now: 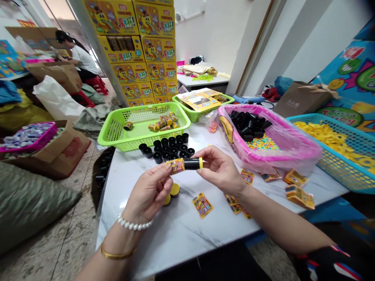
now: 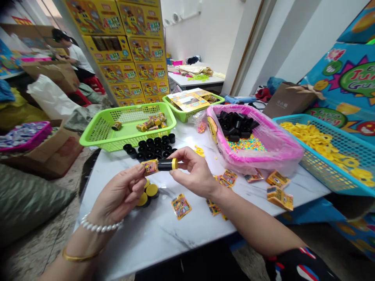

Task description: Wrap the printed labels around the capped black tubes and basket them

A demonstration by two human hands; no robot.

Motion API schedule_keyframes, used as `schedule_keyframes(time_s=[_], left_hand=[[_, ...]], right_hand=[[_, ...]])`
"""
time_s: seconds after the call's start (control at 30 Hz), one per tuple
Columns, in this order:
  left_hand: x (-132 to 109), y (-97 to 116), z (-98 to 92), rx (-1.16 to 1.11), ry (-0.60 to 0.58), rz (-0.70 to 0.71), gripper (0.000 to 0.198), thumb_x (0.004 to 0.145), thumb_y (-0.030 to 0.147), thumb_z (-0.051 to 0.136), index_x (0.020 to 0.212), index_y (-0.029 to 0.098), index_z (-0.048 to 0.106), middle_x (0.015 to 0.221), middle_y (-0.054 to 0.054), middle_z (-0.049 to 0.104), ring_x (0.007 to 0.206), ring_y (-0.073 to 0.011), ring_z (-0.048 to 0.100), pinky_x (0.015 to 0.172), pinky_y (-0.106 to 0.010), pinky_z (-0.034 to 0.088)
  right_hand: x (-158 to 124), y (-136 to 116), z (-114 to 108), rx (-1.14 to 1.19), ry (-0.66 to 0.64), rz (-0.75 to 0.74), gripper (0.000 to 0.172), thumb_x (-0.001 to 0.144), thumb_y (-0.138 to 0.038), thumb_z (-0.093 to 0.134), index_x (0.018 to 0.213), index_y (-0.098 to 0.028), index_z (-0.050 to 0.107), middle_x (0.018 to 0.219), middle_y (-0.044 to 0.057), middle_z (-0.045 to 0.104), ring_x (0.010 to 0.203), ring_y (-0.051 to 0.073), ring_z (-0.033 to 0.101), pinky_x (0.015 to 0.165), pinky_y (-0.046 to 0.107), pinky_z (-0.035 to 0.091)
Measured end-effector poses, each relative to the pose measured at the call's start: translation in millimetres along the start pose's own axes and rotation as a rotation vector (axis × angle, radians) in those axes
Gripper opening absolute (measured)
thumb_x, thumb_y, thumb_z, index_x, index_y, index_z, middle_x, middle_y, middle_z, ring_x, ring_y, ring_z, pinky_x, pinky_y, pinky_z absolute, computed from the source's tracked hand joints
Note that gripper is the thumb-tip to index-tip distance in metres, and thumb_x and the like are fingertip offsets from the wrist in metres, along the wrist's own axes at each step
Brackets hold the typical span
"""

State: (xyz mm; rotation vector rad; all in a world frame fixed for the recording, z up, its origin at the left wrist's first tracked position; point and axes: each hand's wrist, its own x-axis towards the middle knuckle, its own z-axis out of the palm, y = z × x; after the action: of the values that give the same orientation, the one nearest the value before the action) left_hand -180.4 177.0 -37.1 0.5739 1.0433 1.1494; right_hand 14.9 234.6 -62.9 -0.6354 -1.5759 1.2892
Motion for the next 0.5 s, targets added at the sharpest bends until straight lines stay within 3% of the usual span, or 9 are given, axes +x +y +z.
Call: schedule_keyframes(time_s=[0.17, 0.3, 0.5], left_hand=[[1.3, -4.4, 1.5, 0.024, 0.031, 0.016, 0.030, 0.071, 0.035, 0.082, 0.085, 0.014, 0.067, 0.041, 0.009, 0.044, 0.032, -0.0009, 0.026, 0.032, -0.011, 0.013], [0.3, -7.4, 4.4, 0.089, 0.057, 0.044, 0.027, 0.074, 0.037, 0.080, 0.082, 0.014, 0.067, 0.042, 0.006, 0.049, 0.033, -0.0019, 0.031, 0.033, -0.012, 0.016], [-1.4, -6.4, 5.0, 0.130, 0.030, 0.051, 0.032, 0.079, 0.043, 0.074, 0.088, 0.013, 0.069, 0.047, 0.002, 0.058, 0.031, -0.0019, 0.033, 0.034, -0.014, 0.017]], right_hand=[[-1.9, -4.4, -1.3, -0.065, -0.076, -0.038, 0.024, 0.077, -0.015, 0.068, 0.098, -0.022, 0.059, 0.110, 0.007, 0.063, 0.107, 0.021, 0.064, 0.091, 0.037, 0.055], [-3.9, -5.5, 2.3, 0.053, -0.129, 0.059, 0.022, 0.082, -0.024, 0.069, 0.100, -0.021, 0.055, 0.124, 0.012, 0.064, 0.110, 0.023, 0.066, 0.095, 0.042, 0.054], [-2.2, -4.3, 3.6, 0.104, -0.061, 0.028, 0.023, 0.085, -0.029, 0.069, 0.105, -0.021, 0.059, 0.111, 0.009, 0.070, 0.098, 0.019, 0.067, 0.095, 0.040, 0.052]])
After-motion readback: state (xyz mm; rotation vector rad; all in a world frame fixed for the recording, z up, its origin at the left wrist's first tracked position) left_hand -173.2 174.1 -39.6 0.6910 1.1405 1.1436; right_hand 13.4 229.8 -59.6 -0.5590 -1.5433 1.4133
